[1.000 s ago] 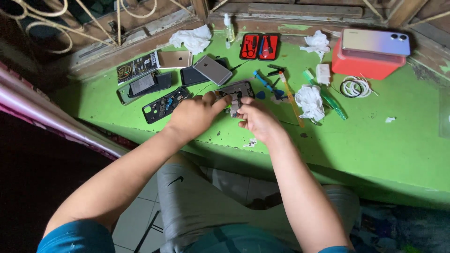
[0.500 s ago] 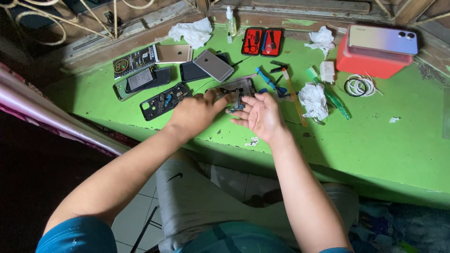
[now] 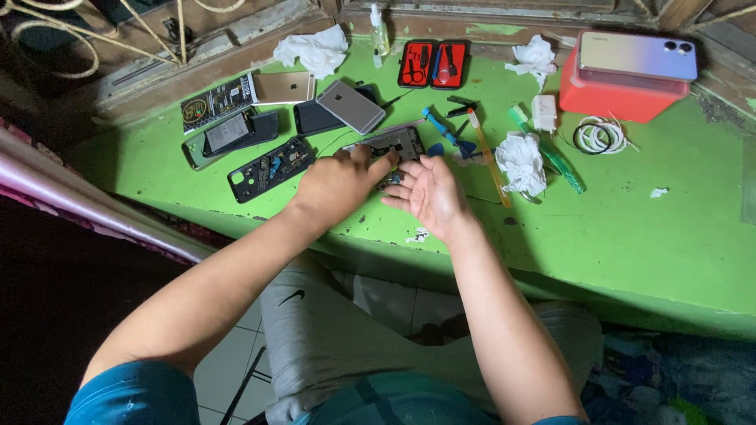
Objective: The person cleans a small electronic component using a spray bottle and a cotton swab. They then use a small screwdriver to manipulate parts of the component on a green workbench.
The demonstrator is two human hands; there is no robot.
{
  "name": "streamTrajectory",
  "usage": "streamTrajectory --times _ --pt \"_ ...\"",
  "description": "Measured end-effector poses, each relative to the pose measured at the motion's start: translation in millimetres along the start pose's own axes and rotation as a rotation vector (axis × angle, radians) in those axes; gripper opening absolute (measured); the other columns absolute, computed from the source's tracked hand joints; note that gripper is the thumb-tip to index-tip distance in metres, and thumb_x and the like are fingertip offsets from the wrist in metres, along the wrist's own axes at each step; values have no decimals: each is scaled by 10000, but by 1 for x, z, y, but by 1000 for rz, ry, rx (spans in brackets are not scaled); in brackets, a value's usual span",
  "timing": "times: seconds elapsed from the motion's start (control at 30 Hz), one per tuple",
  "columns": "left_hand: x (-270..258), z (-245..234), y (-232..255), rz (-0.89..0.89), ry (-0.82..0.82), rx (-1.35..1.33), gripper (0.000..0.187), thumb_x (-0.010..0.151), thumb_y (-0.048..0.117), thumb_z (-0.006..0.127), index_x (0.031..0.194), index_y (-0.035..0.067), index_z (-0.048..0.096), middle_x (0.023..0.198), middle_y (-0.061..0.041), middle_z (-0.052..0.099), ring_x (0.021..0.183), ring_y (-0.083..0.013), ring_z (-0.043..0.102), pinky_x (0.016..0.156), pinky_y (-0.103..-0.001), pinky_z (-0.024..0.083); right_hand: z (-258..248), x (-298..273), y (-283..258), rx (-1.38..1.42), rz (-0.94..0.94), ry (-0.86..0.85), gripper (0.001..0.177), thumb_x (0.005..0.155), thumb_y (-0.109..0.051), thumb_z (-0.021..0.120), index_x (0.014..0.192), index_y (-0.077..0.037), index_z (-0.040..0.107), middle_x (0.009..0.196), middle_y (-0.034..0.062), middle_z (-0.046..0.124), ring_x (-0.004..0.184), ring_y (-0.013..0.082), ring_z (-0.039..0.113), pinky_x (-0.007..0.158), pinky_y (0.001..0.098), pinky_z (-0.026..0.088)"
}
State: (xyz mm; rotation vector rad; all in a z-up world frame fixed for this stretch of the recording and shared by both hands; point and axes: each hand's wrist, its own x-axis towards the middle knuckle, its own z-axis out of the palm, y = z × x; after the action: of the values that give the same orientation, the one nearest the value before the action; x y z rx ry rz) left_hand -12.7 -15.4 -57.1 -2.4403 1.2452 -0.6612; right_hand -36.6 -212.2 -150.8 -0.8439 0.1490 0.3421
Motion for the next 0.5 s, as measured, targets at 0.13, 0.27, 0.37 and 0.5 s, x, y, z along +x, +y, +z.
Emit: streamTrajectory --times 0.13,0.27,0.37,0.5 --pt "10 0 -8 -21 -101 -100 439 984 56 515 1370 261 474 929 -119 657 675 -277 724 487 -425 596 -14 10 8 15 13 18 837 970 -550 340 1548 55 318 1466 308 526 1221 412 647 988 516 577" --pt "11 -1 -13 -68 -229 -153 460 1006 51 469 1397 291 436 1010 -133 662 721 -293 731 512 -435 601 -9 5 9 13 -4 27 857 967 -559 367 1560 55 286 1470 330 491 1208 407 642 1001 522 576" --pt "6 3 -12 -95 -234 -208 455 1006 59 473 1400 285 441 1036 -144 662 722 -311 736 526 -452 607 -2 1 6 2 -13 31 879 974 -553 366 1578 73 237 1499 364 431 1271 423 592 1019 517 564" --pt "-3 -12 0 -68 -129 -153 421 1006 68 499 1383 249 459 1033 -154 673 691 -309 744 511 -451 607 11 -7 -2 19 -46 52 851 987 -545 342 1576 64 263 1527 374 407 1365 481 511 1041 529 539"
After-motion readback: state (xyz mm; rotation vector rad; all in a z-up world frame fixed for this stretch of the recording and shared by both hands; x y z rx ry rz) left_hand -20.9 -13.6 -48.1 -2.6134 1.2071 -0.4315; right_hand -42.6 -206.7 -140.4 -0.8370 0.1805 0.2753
